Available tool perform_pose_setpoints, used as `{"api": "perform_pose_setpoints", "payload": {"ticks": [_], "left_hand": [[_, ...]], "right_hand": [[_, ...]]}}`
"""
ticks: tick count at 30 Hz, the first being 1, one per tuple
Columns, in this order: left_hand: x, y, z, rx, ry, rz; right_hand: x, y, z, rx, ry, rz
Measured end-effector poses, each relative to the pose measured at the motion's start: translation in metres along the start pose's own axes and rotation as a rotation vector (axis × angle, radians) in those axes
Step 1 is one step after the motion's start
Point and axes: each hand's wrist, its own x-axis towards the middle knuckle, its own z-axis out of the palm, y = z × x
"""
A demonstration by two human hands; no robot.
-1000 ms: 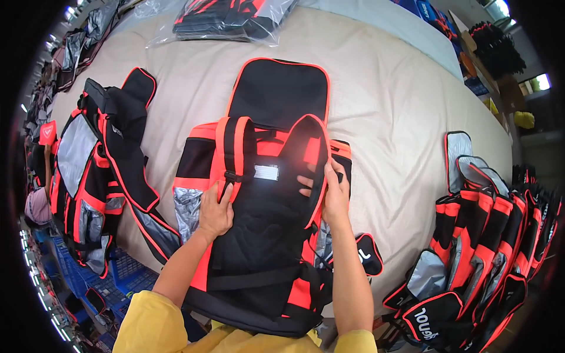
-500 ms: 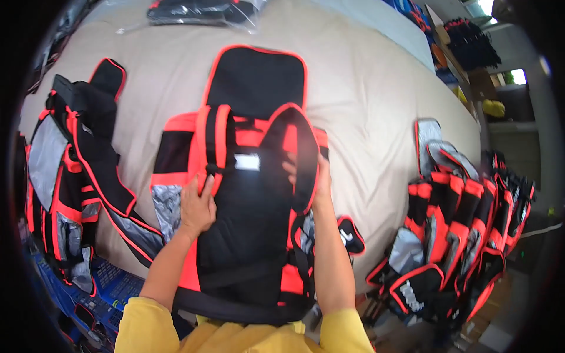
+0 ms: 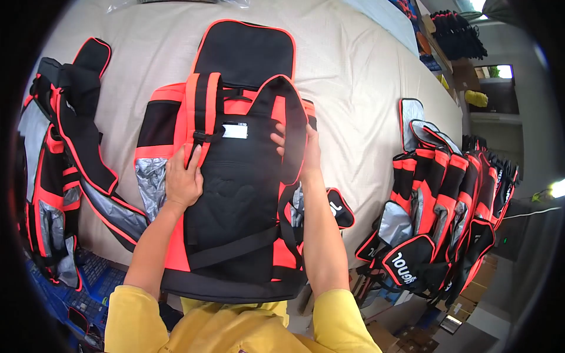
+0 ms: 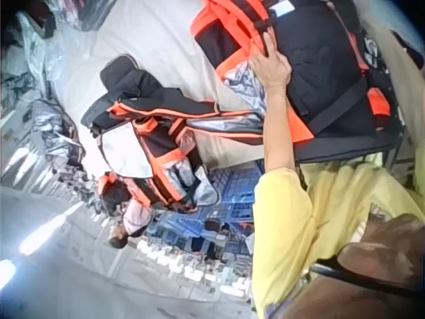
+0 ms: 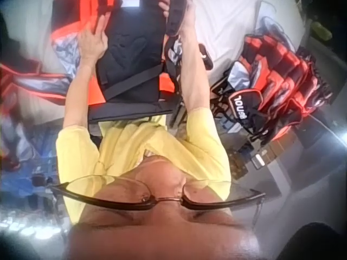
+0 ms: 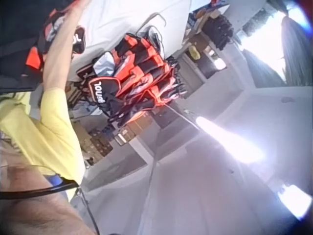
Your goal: Checking the zippers, straps, and interior of bright orange and black Rossignol backpacks in a factory setting.
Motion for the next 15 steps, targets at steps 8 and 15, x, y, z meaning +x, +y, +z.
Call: {"api": "perform_pose_setpoints", "payload": {"ticks": [8,15], "left_hand": [[0.0,-0.002,-0.001,0.006,0.018,0.065],[0.001,0.002,0.009,0.068,0.096,0.117]], "right_hand": [[-0.116,0.111,0.051,-1.262,0.081,-0.349],[-0.211,0.12,0.043,-1.459,0.153,-0.674]]}}
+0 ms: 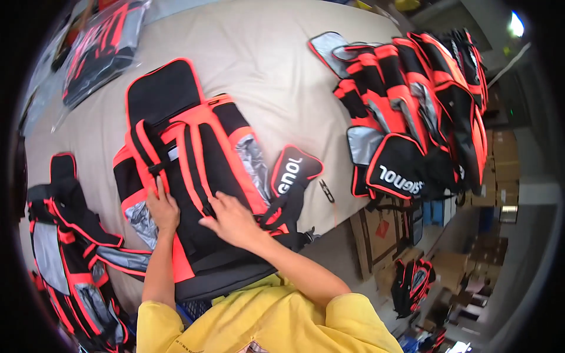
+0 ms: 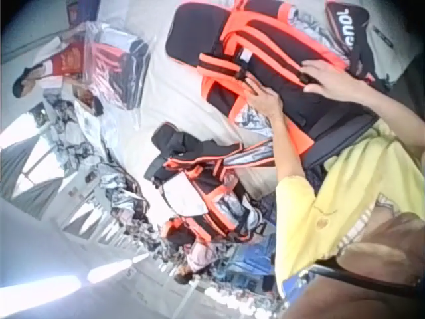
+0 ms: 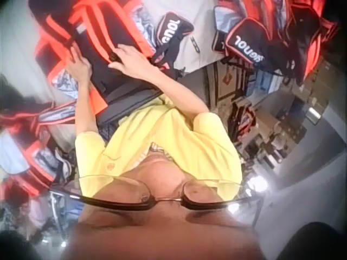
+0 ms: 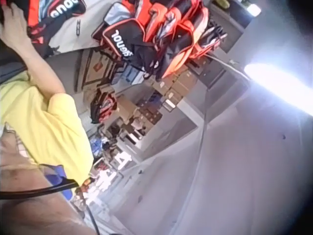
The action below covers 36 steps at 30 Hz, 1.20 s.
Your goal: Checking the zippers, straps, and interior of bright orange and black Rossignol backpacks in a factory setting.
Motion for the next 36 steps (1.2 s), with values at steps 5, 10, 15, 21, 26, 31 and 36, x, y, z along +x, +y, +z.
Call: {"api": "perform_pose_setpoints", "payload": {"ticks": [5,10,15,21,26,31,36], "left_hand": [[0.021,0.02,-0.039,-0.189,-0.049,-0.104],[0.092,0.081,-0.098,-0.234,0.276,-0.021],[0.182,0.149,-0.079,-0.249,0.048,0.114],[0.197,0.115,-0.037,-0.174,-0.556,-0.183],[0.142,0.071,-0.004,-0.535,-0.423,-0.402],[0.113,0.056,0.024,-0.721,-0.295,-0.326],[0.123,0.044,0.02,-0.997,-0.436,-0.508]], "right_hand": [[-0.039,0.109,-0.106,0.039,0.551,0.376],[-0.113,0.255,-0.101,-0.628,0.499,0.617],[-0.159,0.318,-0.065,0.077,0.431,0.982],[-0.082,0.222,-0.108,0.861,0.997,0.856],[0.032,0.117,-0.103,0.993,0.461,0.657],[0.143,0.079,-0.012,0.73,0.143,0.542],[0.192,0.063,0.059,0.969,0.052,0.756]]}}
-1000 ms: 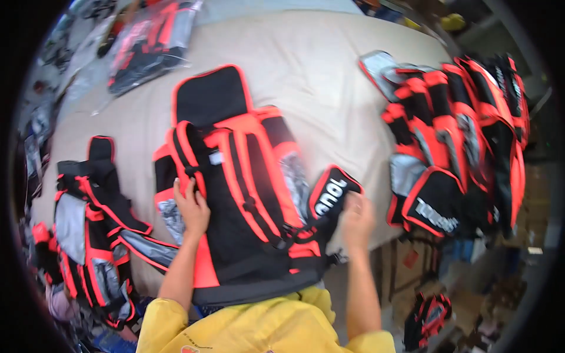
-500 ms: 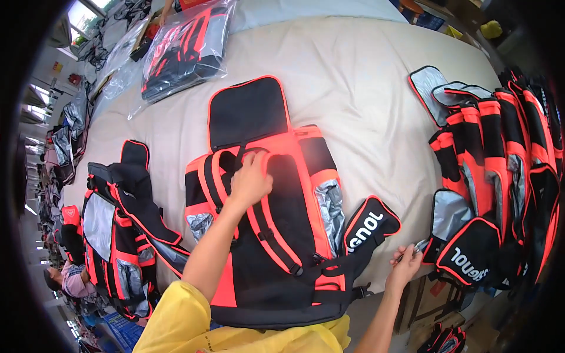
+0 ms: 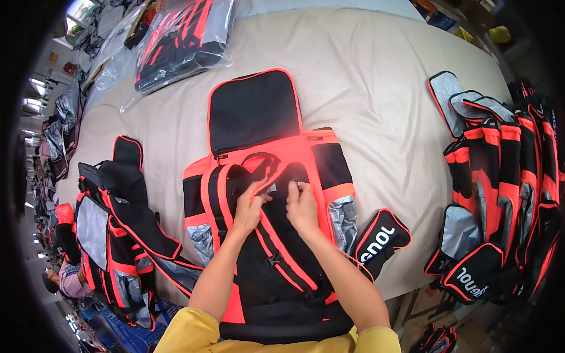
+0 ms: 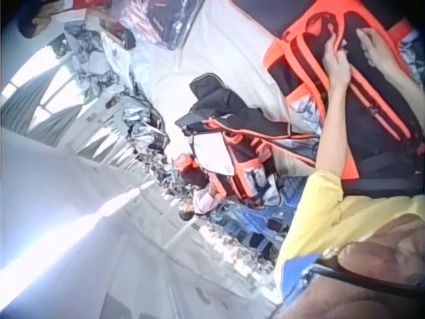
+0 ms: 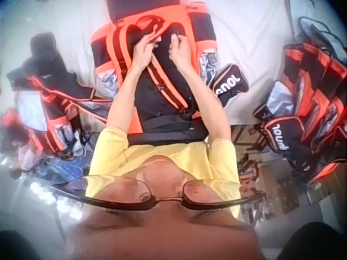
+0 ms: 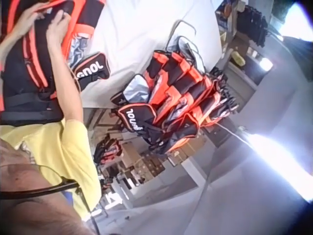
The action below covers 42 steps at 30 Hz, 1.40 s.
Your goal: Checking the zippers, straps, and interior of bright orange and black Rossignol backpacks in a factory setting.
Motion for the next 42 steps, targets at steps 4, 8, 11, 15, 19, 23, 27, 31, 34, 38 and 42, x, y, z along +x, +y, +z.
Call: {"api": "perform_pose_setpoints", "payload": {"ticks": [4,8,11,15,19,23,27,31,34,38,42], "left_hand": [[0.014,0.008,-0.013,-0.145,-0.108,-0.104],[0.023,0.011,-0.022,-0.308,-0.221,-0.179],[0.025,0.012,-0.024,-0.347,-0.247,-0.211],[0.025,0.014,-0.024,-0.335,-0.249,-0.223],[0.024,0.014,-0.023,-0.31,-0.226,-0.211],[0.023,0.012,-0.022,-0.3,-0.228,-0.199],[0.022,0.012,-0.021,-0.297,-0.233,-0.186],[0.021,0.012,-0.021,-0.273,-0.235,-0.186],[0.021,0.012,-0.021,-0.27,-0.229,-0.182],[0.021,0.014,-0.021,-0.28,-0.238,-0.181],[0.02,0.013,-0.021,-0.263,-0.246,-0.169]], "right_hand": [[0.012,0.011,0.019,-0.111,0.045,-0.088],[0.019,0.016,0.022,-0.205,0.06,-0.086],[0.022,0.016,0.023,-0.202,0.044,-0.161],[0.02,0.013,0.022,-0.157,0.033,-0.142],[0.016,0.014,0.022,-0.124,0.059,-0.073],[0.021,0.018,0.021,-0.187,0.051,-0.078],[0.03,0.013,0.014,-0.222,0.068,-0.239],[0.028,0.004,0.002,-0.396,0.052,-0.169],[0.023,0.003,-0.002,-0.453,0.044,-0.096],[0.027,0.006,0.0,-0.517,0.04,-0.175],[0.035,0.004,-0.002,-0.493,0.048,-0.303]]}}
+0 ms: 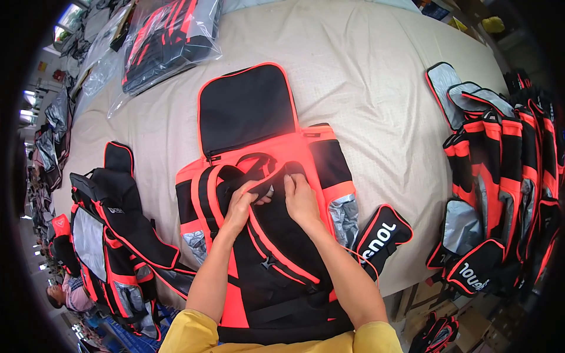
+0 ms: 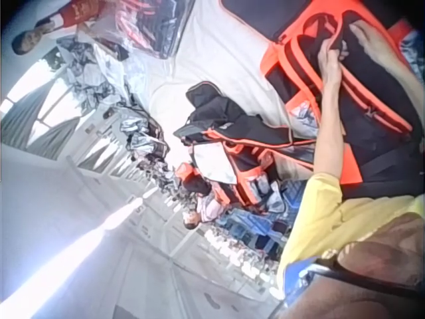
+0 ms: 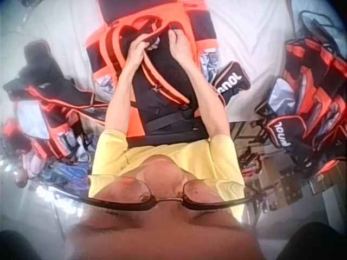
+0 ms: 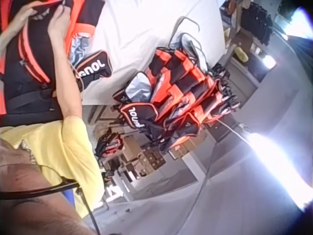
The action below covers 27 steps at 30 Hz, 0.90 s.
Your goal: Checking the zippers, straps, and interior of bright orange and black Rossignol backpacks in a factory setting.
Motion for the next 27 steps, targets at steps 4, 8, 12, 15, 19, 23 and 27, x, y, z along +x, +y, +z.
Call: {"api": "perform_pose_setpoints", "payload": {"ticks": [4,8,12,15,19,23,27], "left_hand": [[-0.004,-0.006,0.004,0.006,0.029,0.022],[-0.014,-0.004,0.017,0.198,0.071,0.032],[-0.05,0.021,0.035,0.291,0.089,0.041],[-0.11,0.044,0.04,0.654,0.209,0.291],[-0.177,0.052,0.01,0.982,0.684,0.57],[-0.227,0.011,-0.027,0.899,0.769,0.15],[-0.237,-0.041,-0.044,0.684,0.565,-0.105]], "right_hand": [[-0.028,-0.002,-0.037,0.024,-0.027,0.026],[-0.098,0.023,-0.125,0.132,0.104,0.074],[-0.159,0.111,-0.236,0.242,0.398,0.06],[-0.194,0.2,-0.293,-0.106,0.52,0.181],[-0.214,0.27,-0.308,-0.558,0.608,0.309],[-0.215,0.216,-0.283,-0.728,0.646,0.029],[-0.209,0.094,-0.214,-0.154,0.315,-0.275]]}}
